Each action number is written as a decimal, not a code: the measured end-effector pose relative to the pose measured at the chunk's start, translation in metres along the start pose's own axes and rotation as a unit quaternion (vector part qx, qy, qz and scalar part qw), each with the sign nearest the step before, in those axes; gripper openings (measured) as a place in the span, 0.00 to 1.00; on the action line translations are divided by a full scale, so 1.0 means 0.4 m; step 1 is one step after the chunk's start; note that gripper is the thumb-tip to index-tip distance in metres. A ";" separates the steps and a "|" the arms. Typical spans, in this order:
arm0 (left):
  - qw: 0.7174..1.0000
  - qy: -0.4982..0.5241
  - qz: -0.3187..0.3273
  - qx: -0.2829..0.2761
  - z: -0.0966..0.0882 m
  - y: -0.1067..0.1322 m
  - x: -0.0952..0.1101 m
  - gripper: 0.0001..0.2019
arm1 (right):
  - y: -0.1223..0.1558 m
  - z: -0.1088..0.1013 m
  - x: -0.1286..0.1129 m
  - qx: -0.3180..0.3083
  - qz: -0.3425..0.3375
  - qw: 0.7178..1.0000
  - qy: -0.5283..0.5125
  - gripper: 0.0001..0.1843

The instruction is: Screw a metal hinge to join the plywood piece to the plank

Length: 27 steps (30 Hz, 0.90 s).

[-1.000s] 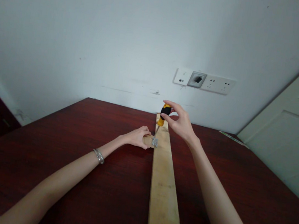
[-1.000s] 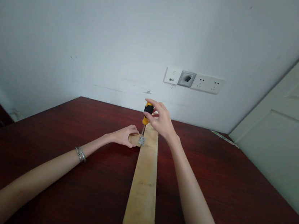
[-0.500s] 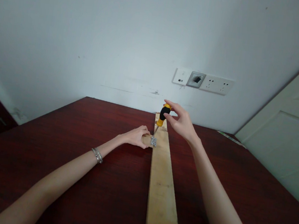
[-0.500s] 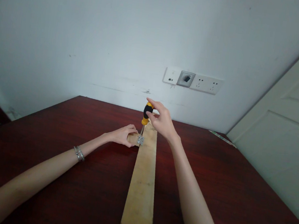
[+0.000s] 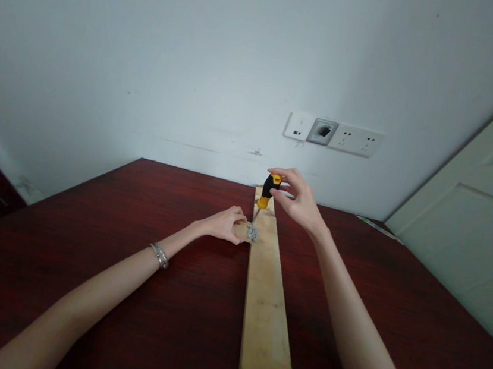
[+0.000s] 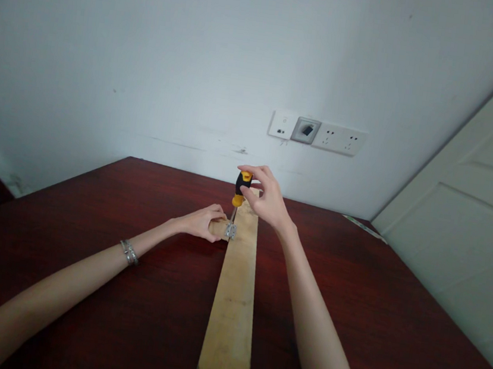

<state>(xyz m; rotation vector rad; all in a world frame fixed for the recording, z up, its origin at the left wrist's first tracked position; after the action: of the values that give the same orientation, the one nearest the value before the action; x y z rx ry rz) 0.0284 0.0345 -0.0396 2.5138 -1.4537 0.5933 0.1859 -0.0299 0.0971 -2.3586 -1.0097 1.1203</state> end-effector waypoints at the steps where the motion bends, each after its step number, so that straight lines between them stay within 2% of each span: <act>1: 1.000 0.001 0.001 0.002 -0.001 0.000 0.000 0.27 | 0.000 0.000 0.001 -0.004 -0.002 1.000 -0.004 0.20; 7: 1.000 0.002 0.000 0.004 -0.005 0.001 0.004 0.27 | -0.006 0.005 0.008 0.009 0.009 1.000 0.014 0.23; 13: 1.000 0.003 -0.003 0.005 -0.006 0.003 0.008 0.27 | -0.008 0.000 -0.002 0.018 -0.001 0.998 0.053 0.20; 20: 1.000 -0.006 0.001 0.005 -0.001 0.001 0.002 0.28 | -0.006 -0.006 -0.003 0.006 0.004 1.000 0.029 0.19; 24: 1.000 -0.004 0.003 0.003 0.000 0.000 0.000 0.28 | -0.007 0.001 0.006 0.026 0.010 0.999 0.024 0.21; 27: 1.000 0.000 0.001 0.003 -0.001 0.001 0.001 0.27 | -0.006 0.005 0.008 0.017 0.023 0.999 0.027 0.23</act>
<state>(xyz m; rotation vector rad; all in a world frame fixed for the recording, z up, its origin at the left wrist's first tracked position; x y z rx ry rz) 0.0282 0.0342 -0.0393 2.5174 -1.4554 0.5997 0.1846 -0.0260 0.0955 -2.3834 -0.9152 1.0741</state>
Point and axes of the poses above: each hand's wrist, its own y-axis away from the middle knuckle, its own z-axis out of the palm, x = y × z, the point moved 5 cm from there along -y, towards the middle knuckle, and after that the axes turned 14 degrees about -x, right-handed, at the moved point
